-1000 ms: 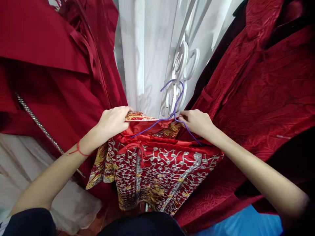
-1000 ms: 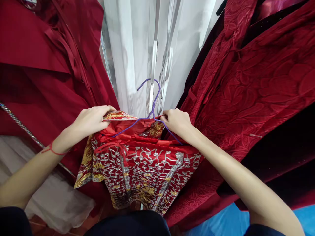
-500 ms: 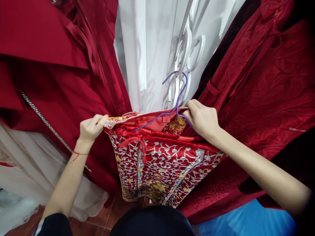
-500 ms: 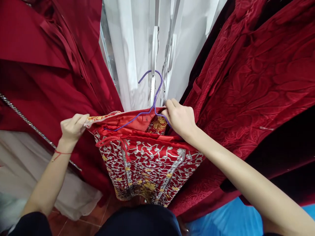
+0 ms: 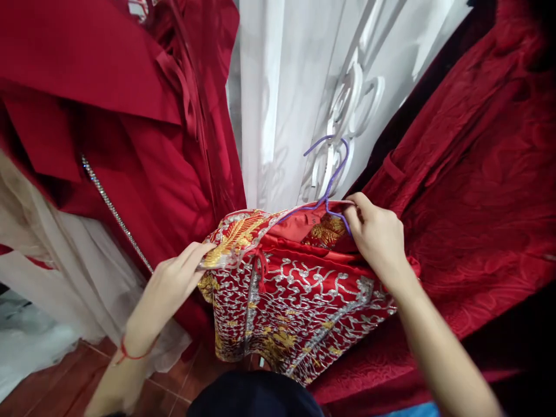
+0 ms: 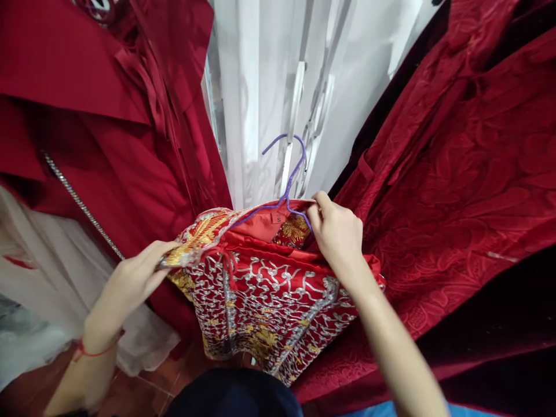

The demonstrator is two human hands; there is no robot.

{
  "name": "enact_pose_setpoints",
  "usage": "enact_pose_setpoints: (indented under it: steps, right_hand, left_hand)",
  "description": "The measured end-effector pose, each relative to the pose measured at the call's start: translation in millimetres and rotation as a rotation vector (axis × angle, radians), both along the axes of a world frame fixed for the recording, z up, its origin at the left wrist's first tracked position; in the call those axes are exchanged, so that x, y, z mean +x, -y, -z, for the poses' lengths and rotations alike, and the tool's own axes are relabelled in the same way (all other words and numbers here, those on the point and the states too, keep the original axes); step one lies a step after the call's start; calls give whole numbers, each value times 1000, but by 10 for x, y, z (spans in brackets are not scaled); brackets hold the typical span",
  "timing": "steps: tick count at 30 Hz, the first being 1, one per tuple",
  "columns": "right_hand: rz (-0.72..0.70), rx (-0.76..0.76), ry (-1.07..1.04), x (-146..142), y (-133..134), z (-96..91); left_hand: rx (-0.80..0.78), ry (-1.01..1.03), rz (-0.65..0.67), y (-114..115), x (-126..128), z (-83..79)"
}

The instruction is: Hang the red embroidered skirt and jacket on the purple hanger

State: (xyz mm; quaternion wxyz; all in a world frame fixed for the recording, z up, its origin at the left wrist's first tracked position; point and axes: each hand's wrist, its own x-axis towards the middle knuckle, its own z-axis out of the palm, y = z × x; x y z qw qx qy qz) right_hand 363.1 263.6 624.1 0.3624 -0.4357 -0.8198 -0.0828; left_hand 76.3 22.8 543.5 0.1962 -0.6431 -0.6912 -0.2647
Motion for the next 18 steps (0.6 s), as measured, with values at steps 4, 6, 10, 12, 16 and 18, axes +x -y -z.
enact_pose_setpoints:
  steps: [4, 6, 10, 12, 16, 18]
  right_hand:
    - [22, -17, -286, -40, 155, 230]
    - [2, 7, -369, -67, 173, 332]
    - [-21, 35, -431, -94, 141, 429]
    - [-23, 26, -440, -89, 130, 438]
    - [-34, 9, -446, -74, 138, 435]
    - [-47, 2, -445, -72, 144, 428]
  left_hand:
    - [320, 238, -249, -274, 269, 412]
    - [523, 328, -362, -456, 253, 524]
    - [574, 461, -552, -681, 40, 679]
    - [459, 556, -620, -701, -49, 773]
    - [246, 620, -699, -628, -64, 920]
    - [153, 600, -678, -556, -48, 921]
